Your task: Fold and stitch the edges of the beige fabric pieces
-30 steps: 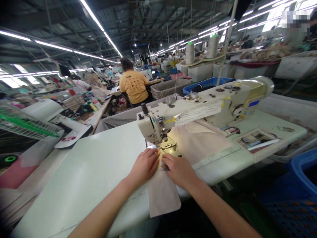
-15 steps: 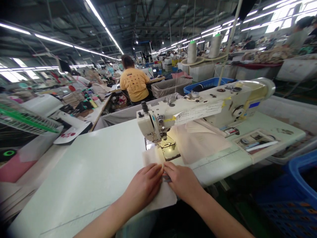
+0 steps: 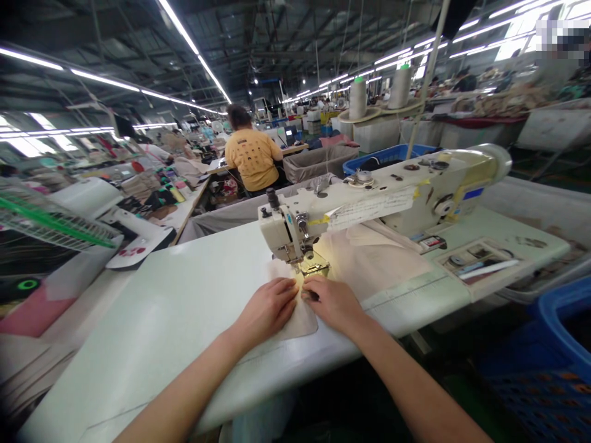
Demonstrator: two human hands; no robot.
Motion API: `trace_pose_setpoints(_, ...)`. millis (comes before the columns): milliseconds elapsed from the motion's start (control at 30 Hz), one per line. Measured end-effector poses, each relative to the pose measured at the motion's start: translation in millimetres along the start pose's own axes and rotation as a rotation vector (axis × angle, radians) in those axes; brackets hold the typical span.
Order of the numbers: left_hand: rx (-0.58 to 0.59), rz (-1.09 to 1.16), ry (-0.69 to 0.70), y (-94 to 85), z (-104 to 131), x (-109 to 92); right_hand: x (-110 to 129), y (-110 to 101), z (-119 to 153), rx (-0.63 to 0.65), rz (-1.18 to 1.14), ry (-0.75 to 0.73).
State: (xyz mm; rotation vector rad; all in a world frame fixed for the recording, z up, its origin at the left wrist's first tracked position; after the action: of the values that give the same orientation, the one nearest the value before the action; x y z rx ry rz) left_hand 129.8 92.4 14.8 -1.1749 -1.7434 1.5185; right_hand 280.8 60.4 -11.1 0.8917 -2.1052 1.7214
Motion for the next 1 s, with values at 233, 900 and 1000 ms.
trace_pose_setpoints(233,-0.035,-0.032,-0.003,5.4,10,-6,-13,-5,20,-0.111,0.145,0.154)
trace_pose_setpoints(900,-0.034,-0.060,-0.033,13.1,16,-8,-10,-1,21,-0.060,0.223,0.179)
trace_pose_setpoints(1000,-0.007,-0.084,-0.057,16.1,15,-5,-9,-1,20,-0.057,0.224,0.175)
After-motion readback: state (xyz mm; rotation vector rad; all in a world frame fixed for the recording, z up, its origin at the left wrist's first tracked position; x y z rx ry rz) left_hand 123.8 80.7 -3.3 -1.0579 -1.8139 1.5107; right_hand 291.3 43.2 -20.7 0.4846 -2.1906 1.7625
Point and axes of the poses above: each hand's wrist, its own z-axis away from the middle knuckle, its own y-axis out of the palm, x = y × z, the point moved 5 cm from there along -z, towards the middle knuckle, and after that the axes turned 1 degree about x, right-handed, at the moved point
